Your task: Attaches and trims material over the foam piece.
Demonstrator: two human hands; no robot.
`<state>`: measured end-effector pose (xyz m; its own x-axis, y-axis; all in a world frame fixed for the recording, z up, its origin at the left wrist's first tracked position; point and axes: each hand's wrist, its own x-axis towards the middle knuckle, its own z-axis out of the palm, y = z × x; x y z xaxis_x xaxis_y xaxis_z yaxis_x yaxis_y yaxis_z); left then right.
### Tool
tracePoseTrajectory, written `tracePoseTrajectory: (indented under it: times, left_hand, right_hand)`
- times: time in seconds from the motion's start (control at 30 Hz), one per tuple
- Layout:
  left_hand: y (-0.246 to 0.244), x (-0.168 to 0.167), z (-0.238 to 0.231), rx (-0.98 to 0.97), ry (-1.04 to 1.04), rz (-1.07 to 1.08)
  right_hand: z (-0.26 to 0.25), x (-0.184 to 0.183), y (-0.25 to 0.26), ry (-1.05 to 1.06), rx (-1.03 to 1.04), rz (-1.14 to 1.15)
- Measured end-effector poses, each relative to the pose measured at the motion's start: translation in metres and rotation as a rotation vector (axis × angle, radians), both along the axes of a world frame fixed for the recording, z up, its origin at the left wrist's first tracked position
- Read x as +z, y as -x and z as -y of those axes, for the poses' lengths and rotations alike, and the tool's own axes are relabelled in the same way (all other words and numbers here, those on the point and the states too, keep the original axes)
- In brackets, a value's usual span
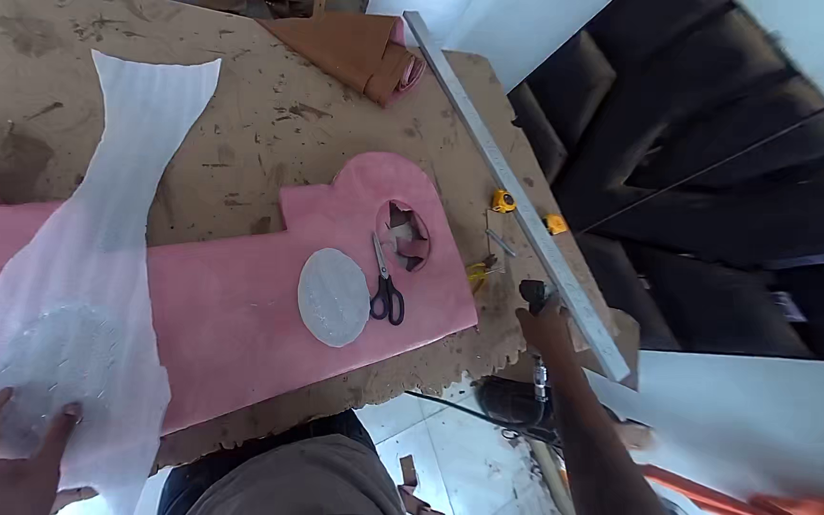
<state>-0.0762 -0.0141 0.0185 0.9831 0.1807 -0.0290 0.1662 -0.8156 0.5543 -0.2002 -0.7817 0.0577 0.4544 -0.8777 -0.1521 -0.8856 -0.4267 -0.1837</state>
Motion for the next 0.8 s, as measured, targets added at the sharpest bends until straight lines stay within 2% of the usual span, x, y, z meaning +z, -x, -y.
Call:
tracePoseTrajectory:
  times: [0.07, 0.13, 0.2, 0.27, 0.33, 0.4, 0.47, 0.53, 0.63, 0.73, 0.8]
  left_hand:
    - [0.016, 0.003, 0.001, -0.002, -0.048, 0.023]
    - [0.04, 0.009, 0.002, 0.069, -0.034, 0.041]
    - [0.07, 0.013, 0.007, 0.221, 0.077, 0.037]
    - [0.101, 0.012, 0.025, 0.447, 0.248, 0.014]
    - [0.123, 0.008, 0.044, 0.716, 0.45, -0.015]
    - [0.133, 0.001, 0.065, 0.902, 0.747, -0.116]
    - [0.13, -0.007, 0.086, 0.942, 1.004, -0.191]
    - [0.115, -0.015, 0.097, 0.936, 1.198, -0.104]
    - [0.092, -0.022, 0.093, 0.963, 1.283, 0.033]
    - [0.081, -0.023, 0.071, 0.933, 1.361, 0.071]
    - [0.087, -0.018, 0.056, 0.851, 1.377, 0.097]
  right_hand:
    - [0.024, -0.023, -0.001, -0.02, 0.002, 0.019]
    - [0.014, -0.024, -0.011, -0.053, 0.147, 0.096]
    - [-0.037, -0.005, -0.031, -0.09, 0.338, 0.285]
    - [-0.109, 0.014, -0.054, -0.218, 0.491, 0.451]
    - [-0.169, 0.003, -0.073, -0.347, 0.638, 0.438]
    - [-0.188, -0.03, -0.083, -0.336, 0.733, 0.315]
    - [-0.181, -0.057, -0.089, -0.264, 0.791, 0.241]
    - [-0.173, -0.068, -0.093, -0.204, 0.85, 0.197]
    - [-0.165, -0.058, -0.092, -0.217, 0.863, 0.054]
    - [-0.154, -0.04, -0.096, -0.346, 0.769, -0.118]
    - [-0.147, -0.03, -0.083, -0.579, 0.652, -0.116]
